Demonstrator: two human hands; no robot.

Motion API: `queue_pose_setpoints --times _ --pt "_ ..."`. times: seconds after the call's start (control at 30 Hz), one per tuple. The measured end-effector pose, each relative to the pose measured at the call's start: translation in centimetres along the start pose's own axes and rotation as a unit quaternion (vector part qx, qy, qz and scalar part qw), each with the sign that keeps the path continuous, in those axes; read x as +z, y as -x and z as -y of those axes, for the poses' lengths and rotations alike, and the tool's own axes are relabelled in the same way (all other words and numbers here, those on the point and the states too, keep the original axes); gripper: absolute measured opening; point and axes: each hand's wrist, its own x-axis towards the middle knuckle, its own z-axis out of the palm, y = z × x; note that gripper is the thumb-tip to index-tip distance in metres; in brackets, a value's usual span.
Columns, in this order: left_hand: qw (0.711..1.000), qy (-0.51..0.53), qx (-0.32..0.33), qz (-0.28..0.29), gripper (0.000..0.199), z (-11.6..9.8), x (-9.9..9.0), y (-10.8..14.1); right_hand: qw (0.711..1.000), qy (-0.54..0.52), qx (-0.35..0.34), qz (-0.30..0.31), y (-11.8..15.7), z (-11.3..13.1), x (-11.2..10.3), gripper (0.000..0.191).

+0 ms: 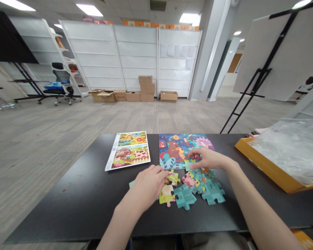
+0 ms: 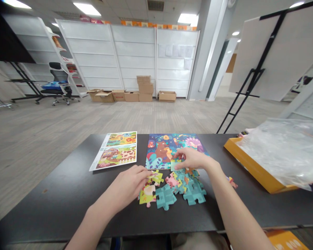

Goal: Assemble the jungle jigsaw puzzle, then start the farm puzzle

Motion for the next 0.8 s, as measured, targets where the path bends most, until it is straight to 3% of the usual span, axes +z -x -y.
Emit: queue_pose_setpoints --times 0.17,0.37,0.6,0.7,0.8 --pt "0.999 0.041 -0.005 0.032 0.025 -0.4 -0.4 0.2 1.000 -0.001 0.000 0.011 -0.2 -0.6 0.2 0.053" --pt "0.996 0.082 -0.009 0.040 0.032 -0.1 -0.3 0.4 1.000 -0.018 -0.021 -0.013 -0.3 -0.2 0.1 0.046" --pt "0.996 0.092 -0.021 -0.003 0.023 0.5 -0.3 0.3 0.994 -0.079 -0.048 -0.062 -0.6 0.0 0.0 0.034" --pt "0.994 0.084 -0.059 -0.046 0.027 1.2 0.0 0.1 0.983 -0.152 -0.067 -0.073 -0.6 0.7 0.2 0.037" --pt "0.982 0.141 -0.083 -0.097 0.027 1.3 0.4 -0.3 0.964 -0.241 -0.082 -0.074 -0.6 2.1 1.0 0.040"
